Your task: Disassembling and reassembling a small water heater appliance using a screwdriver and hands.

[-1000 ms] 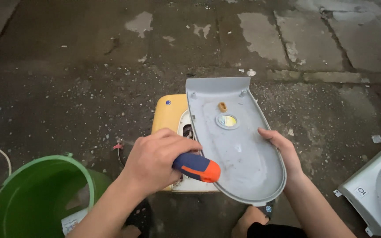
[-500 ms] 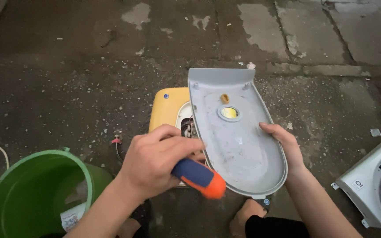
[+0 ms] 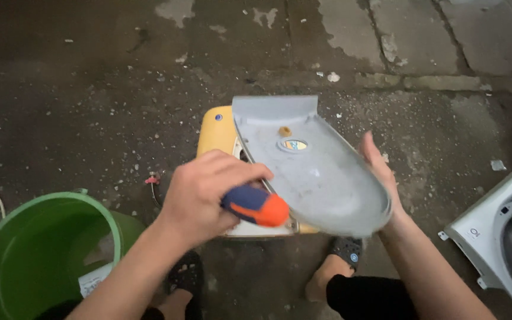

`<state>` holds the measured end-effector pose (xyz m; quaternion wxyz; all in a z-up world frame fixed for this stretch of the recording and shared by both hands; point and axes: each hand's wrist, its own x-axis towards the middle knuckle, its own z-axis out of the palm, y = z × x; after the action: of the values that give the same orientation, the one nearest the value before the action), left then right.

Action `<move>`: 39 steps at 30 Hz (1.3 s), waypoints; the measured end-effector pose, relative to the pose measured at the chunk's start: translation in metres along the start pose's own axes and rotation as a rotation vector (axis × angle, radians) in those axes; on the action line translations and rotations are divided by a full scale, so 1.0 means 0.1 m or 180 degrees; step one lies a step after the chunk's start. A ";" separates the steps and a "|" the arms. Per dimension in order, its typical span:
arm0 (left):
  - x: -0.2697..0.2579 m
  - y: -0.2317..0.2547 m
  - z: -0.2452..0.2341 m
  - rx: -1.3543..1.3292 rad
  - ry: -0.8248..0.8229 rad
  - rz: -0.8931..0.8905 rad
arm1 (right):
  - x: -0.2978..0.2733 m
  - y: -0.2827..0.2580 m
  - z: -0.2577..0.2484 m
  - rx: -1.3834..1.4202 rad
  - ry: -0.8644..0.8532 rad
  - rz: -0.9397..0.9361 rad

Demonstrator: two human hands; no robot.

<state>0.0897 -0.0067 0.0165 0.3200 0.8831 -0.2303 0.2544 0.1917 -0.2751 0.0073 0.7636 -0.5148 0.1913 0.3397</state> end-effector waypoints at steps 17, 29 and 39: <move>-0.45 -0.50 0.07 -0.3035 0.0547 -0.2854 | 0.75 0.64 -0.90 -0.3375 0.0147 -0.2205; -0.52 -1.18 -0.47 -0.2458 0.2143 -0.2507 | 1.64 1.09 0.02 -0.5626 0.1271 -0.0491; -0.38 -1.22 -0.35 -0.2498 0.2077 -0.2335 | 2.02 1.33 -0.18 -0.6217 0.1214 -0.0458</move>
<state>0.1196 0.1104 -0.0376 0.7406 0.5983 0.1210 0.2810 0.2382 -0.1941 -0.2171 -0.0195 -0.9733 -0.0843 0.2126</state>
